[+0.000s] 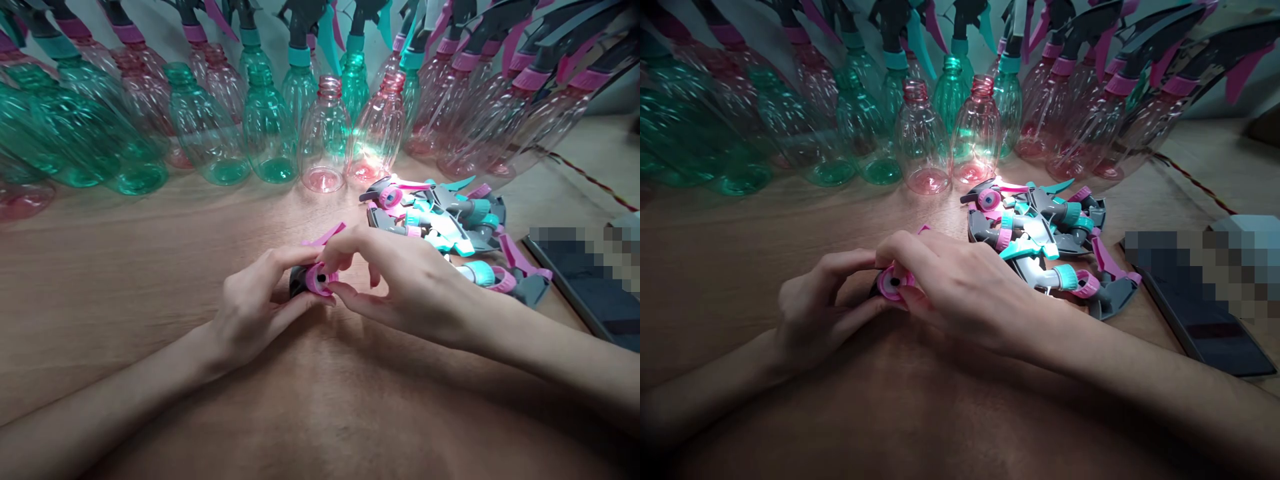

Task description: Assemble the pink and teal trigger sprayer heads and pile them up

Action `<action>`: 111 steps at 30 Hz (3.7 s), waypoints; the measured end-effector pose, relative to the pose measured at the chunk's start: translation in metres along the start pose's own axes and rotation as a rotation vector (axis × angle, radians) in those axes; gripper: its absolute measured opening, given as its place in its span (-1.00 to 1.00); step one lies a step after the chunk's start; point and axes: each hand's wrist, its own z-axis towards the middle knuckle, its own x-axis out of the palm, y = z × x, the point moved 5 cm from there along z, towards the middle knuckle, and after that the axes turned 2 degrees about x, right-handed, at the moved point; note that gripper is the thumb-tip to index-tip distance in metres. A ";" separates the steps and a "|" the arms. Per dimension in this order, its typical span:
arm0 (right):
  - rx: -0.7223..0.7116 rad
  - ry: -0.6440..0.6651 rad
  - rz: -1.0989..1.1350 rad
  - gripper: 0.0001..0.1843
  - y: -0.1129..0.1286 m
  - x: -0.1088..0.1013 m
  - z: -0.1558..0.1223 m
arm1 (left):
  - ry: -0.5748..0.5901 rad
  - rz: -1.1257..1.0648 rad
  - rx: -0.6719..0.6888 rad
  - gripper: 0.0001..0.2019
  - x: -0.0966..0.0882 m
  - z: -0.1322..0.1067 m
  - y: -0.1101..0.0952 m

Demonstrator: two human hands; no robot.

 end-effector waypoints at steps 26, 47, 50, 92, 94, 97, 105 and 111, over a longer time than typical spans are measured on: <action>-0.034 -0.068 0.067 -0.86 0.001 0.006 -0.003 | 0.010 0.008 0.006 -0.72 0.000 0.000 0.001; -0.046 0.354 -0.358 -0.61 0.049 0.029 -0.049 | 0.008 0.101 -0.065 -0.68 0.013 0.018 0.009; -0.073 0.394 -0.420 -0.59 0.052 0.033 -0.054 | -0.019 0.092 -0.010 -0.71 0.020 0.030 0.003; 0.479 -0.055 -0.396 -0.43 -0.156 -0.061 -0.048 | 0.209 -0.012 -0.014 -0.58 0.107 0.114 0.024; 0.474 -0.058 -0.405 -0.43 -0.157 -0.053 -0.048 | 0.287 -0.012 0.005 -0.54 0.116 0.124 0.025; 0.461 -0.070 -0.418 -0.45 -0.155 -0.046 -0.048 | 0.435 -0.024 0.057 -0.55 0.126 0.131 0.026; 0.424 -0.072 -0.380 -0.40 -0.124 -0.041 -0.053 | 0.560 -0.037 0.029 -0.44 0.108 0.111 0.017; 0.567 -0.188 -0.397 -0.22 -0.136 -0.072 -0.068 | 0.541 -0.056 -0.026 -0.46 0.079 0.087 0.008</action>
